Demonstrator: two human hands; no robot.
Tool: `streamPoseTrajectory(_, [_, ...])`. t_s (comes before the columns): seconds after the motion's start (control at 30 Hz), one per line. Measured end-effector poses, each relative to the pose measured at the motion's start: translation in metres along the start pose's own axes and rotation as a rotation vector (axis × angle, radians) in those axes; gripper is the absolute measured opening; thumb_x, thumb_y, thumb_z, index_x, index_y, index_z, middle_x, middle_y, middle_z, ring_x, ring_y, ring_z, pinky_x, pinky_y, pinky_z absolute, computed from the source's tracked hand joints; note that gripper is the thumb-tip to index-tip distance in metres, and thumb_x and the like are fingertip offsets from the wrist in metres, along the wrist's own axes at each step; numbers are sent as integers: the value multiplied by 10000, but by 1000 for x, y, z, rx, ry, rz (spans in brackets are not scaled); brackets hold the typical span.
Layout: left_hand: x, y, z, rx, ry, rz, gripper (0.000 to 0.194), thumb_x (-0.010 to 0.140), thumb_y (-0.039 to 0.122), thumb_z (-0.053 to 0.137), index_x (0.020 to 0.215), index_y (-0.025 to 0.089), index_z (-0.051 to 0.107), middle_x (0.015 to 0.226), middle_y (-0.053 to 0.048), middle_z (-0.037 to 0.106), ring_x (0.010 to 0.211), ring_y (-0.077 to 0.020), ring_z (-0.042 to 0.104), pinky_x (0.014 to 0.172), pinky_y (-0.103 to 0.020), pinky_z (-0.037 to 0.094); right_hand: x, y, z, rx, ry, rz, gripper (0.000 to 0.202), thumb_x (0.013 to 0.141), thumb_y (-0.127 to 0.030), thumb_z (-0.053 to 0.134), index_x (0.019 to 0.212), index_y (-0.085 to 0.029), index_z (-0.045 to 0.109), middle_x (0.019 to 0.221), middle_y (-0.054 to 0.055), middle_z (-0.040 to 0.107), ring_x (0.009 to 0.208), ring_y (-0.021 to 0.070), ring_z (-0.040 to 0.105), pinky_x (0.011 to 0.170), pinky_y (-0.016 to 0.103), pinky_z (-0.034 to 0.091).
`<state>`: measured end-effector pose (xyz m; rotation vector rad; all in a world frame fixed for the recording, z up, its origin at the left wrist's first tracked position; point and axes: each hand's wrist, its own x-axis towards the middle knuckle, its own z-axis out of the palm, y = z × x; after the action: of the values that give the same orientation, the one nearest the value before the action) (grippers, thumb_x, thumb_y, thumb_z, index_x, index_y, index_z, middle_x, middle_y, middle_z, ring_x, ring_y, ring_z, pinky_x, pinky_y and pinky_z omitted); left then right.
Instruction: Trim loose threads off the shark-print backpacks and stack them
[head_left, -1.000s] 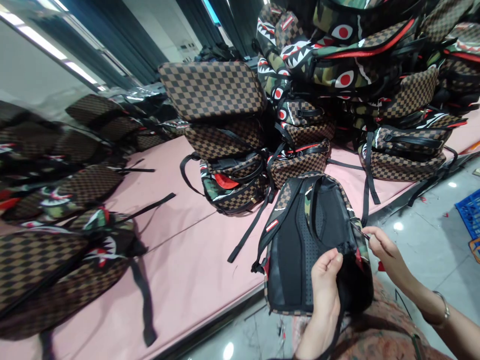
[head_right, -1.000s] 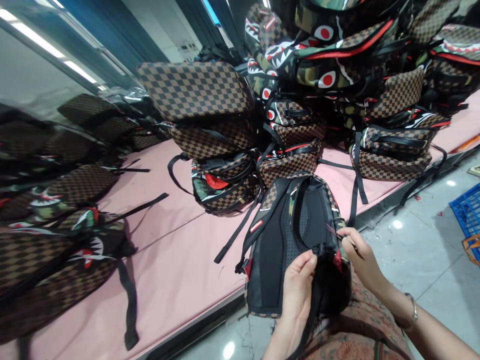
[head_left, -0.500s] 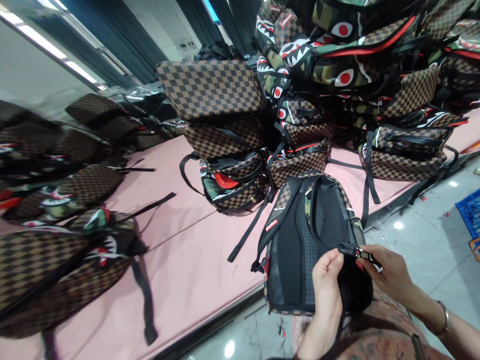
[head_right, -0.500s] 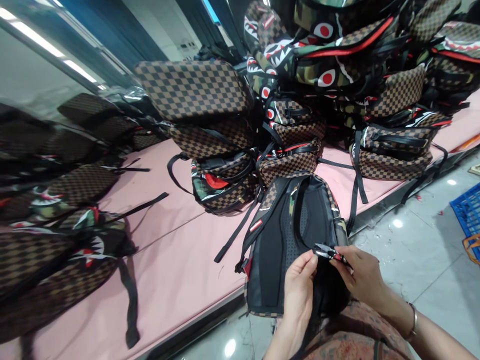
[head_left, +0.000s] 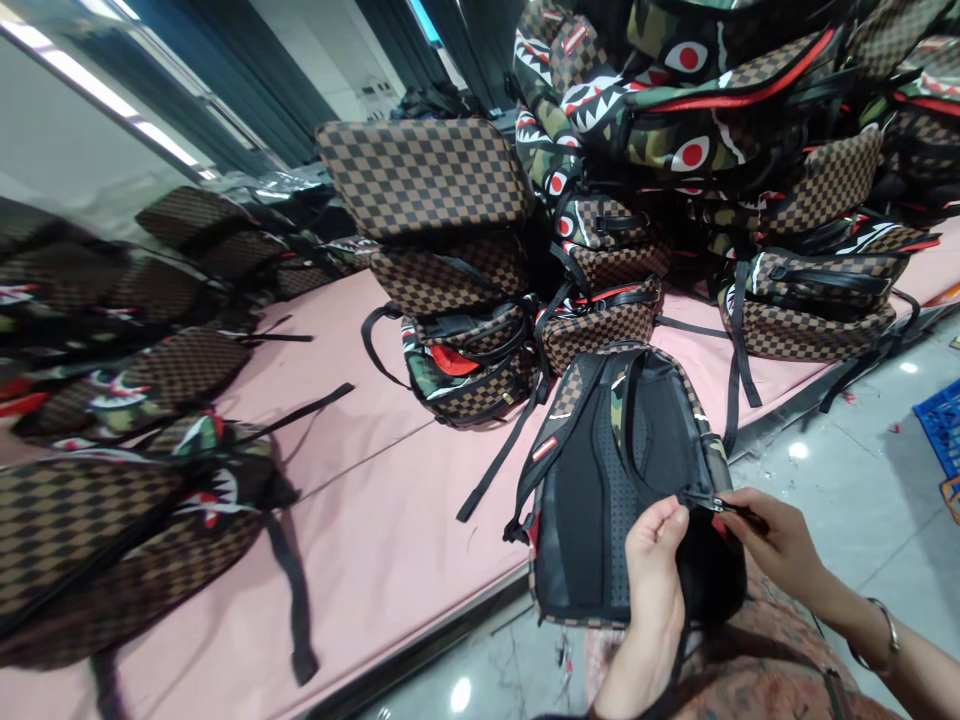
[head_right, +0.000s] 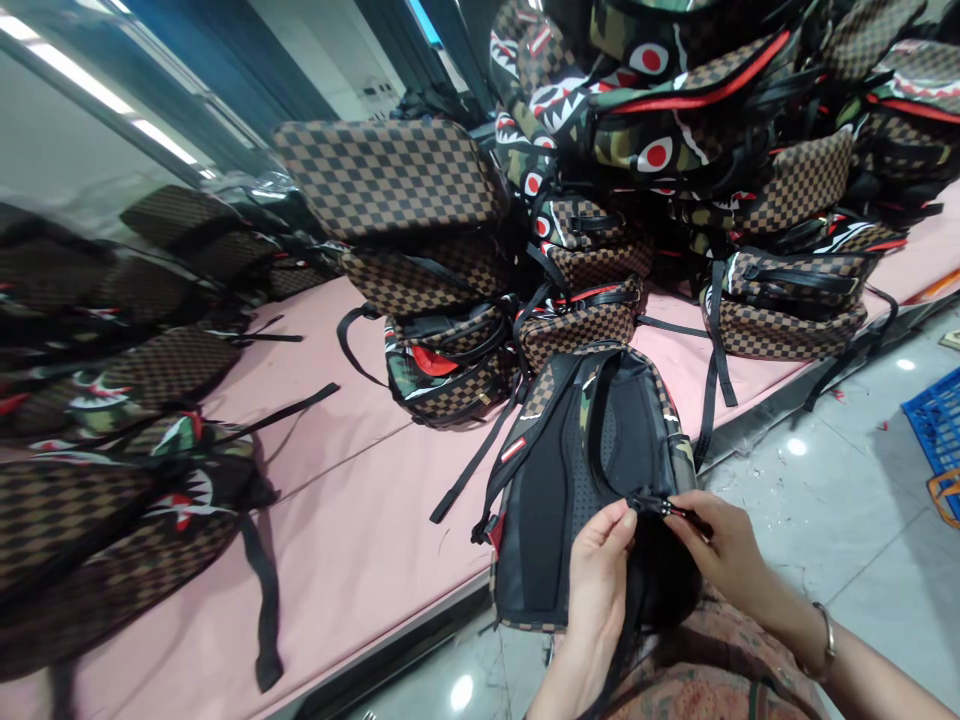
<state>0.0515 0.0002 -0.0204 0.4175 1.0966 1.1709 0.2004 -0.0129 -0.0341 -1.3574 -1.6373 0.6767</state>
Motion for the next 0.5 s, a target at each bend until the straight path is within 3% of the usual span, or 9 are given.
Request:
streamPoseTrajectory(0.1, [1, -2, -3, -3, 0, -5, 242, 583, 242, 757, 790, 134, 694, 751, -34, 670, 655, -108, 553, 694, -237, 413, 4, -5, 0, 280, -84, 256, 228, 829, -407, 523, 804, -196, 607, 671, 4, 595, 610, 139, 546, 538, 236, 442])
streamPoseTrajectory(0.2, [3, -5, -5, -33, -6, -14, 261, 577, 248, 762, 804, 145, 688, 746, -26, 662, 674, -114, 559, 706, -242, 411, 3, -4, 2, 635, -185, 539, 305, 797, -468, 549, 689, -183, 534, 495, -72, 374, 414, 66, 325, 382, 187, 276])
streamPoseTrajectory(0.3, [5, -6, -6, -60, -40, -41, 279, 572, 250, 766, 815, 141, 684, 762, -34, 663, 690, -122, 565, 718, -249, 411, -3, 2, 9, 993, -272, 755, 311, 775, -478, 577, 721, -176, 523, 491, -107, 227, 389, 38, 149, 352, 174, 147])
streamPoseTrajectory(0.4, [5, -6, -5, -73, -57, -69, 289, 551, 239, 777, 806, 136, 685, 745, -28, 657, 668, -111, 554, 699, -234, 403, -6, 4, 15, 1145, -266, 822, 313, 752, -468, 612, 782, -161, 558, 503, -112, 192, 392, 34, 127, 354, 174, 131])
streamPoseTrajectory(0.5, [5, -4, -5, -86, -73, -87, 281, 548, 239, 776, 793, 135, 685, 707, -17, 645, 622, -96, 531, 661, -220, 395, -2, -3, 13, 1059, -202, 765, 316, 749, -475, 616, 758, -166, 553, 498, -106, 222, 399, 36, 138, 360, 175, 125])
